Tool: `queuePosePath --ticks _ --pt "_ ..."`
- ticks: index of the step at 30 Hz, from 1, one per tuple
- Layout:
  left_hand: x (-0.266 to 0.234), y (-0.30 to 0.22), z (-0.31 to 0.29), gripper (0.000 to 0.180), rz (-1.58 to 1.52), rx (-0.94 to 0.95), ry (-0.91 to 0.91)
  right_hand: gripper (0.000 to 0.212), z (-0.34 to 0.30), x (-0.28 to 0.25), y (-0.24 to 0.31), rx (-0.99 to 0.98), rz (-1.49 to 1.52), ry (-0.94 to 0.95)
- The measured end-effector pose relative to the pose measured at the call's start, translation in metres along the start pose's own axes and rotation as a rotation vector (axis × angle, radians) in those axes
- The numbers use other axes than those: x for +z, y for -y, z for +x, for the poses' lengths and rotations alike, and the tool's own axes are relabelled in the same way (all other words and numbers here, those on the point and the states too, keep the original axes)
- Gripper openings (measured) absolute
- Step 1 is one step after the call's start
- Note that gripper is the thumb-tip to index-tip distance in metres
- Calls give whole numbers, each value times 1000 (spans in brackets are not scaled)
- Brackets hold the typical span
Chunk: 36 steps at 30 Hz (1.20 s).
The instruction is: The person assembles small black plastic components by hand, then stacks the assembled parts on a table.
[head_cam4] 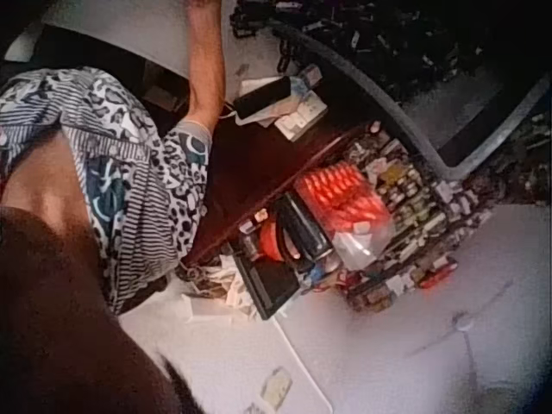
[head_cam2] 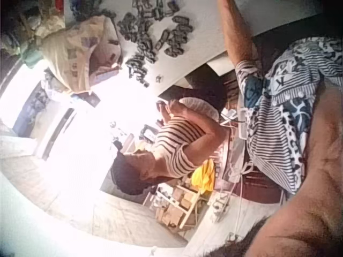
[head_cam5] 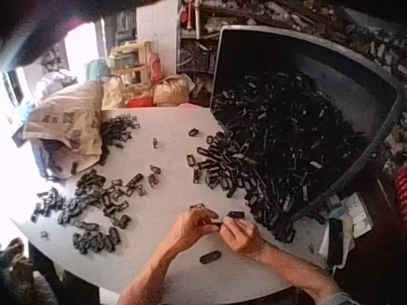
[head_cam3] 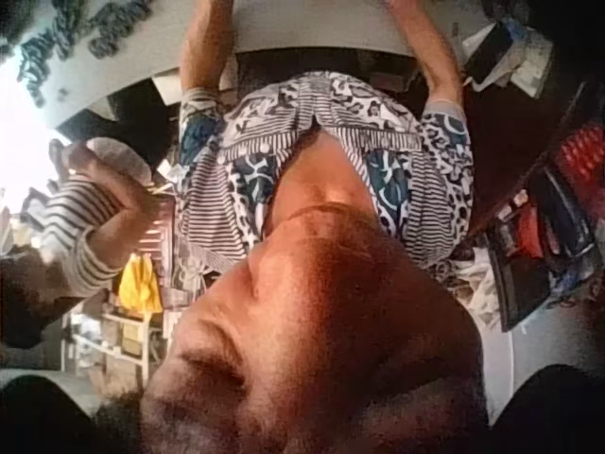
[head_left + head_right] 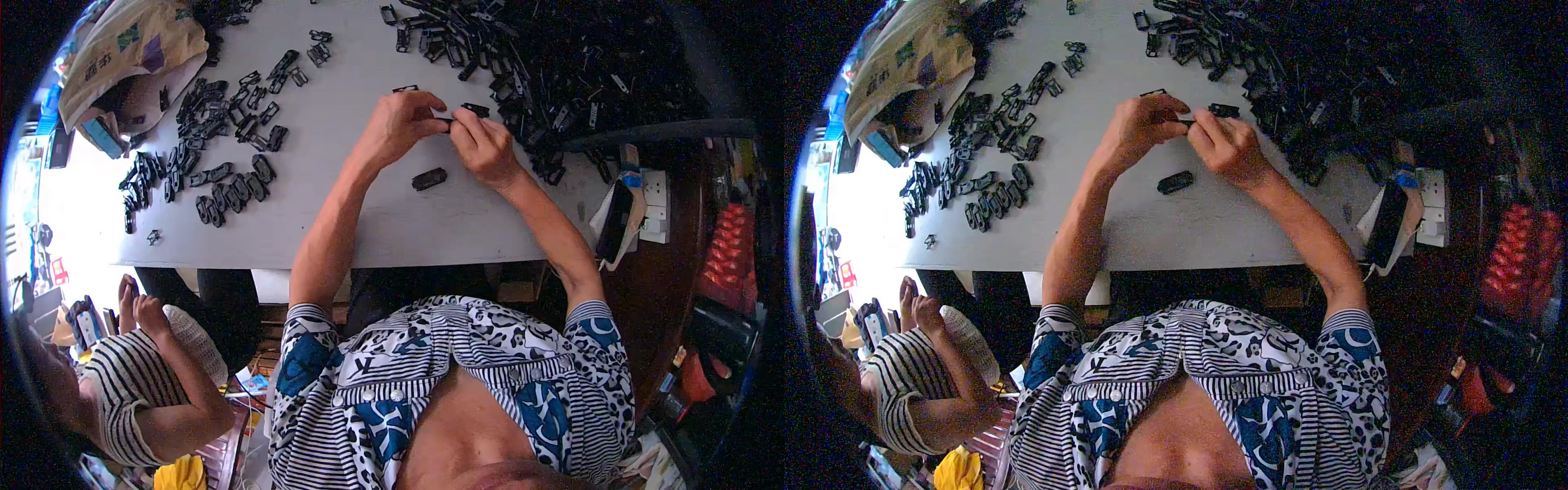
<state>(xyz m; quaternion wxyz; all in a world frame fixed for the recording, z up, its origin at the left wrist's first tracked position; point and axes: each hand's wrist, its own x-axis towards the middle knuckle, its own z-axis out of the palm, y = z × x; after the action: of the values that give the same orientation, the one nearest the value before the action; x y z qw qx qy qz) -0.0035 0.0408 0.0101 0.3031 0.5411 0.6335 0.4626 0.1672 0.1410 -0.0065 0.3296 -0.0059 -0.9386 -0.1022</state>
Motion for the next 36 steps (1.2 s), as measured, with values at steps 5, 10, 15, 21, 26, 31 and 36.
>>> queuePosePath --ticks 5,10,15,21,26,31,36 --pt "7 14 0 21 -246 -92 5 17 8 4 6 52 161 -71" --pt "17 19 -3 18 95 115 -93 20 -8 0 10 190 321 81" --pt "25 4 -23 19 391 177 -114 22 -15 -8 9 224 469 171" --pt "8 6 -40 26 255 106 -50 24 -5 -13 -12 320 223 33" --pt "-1 20 -14 31 466 102 -334 29 -8 6 -23 377 158 254" --pt "-3 37 7 28 582 133 -286 29 0 15 -28 406 167 296" --pt "1 38 4 24 521 81 -264 25 10 10 -25 382 110 347"
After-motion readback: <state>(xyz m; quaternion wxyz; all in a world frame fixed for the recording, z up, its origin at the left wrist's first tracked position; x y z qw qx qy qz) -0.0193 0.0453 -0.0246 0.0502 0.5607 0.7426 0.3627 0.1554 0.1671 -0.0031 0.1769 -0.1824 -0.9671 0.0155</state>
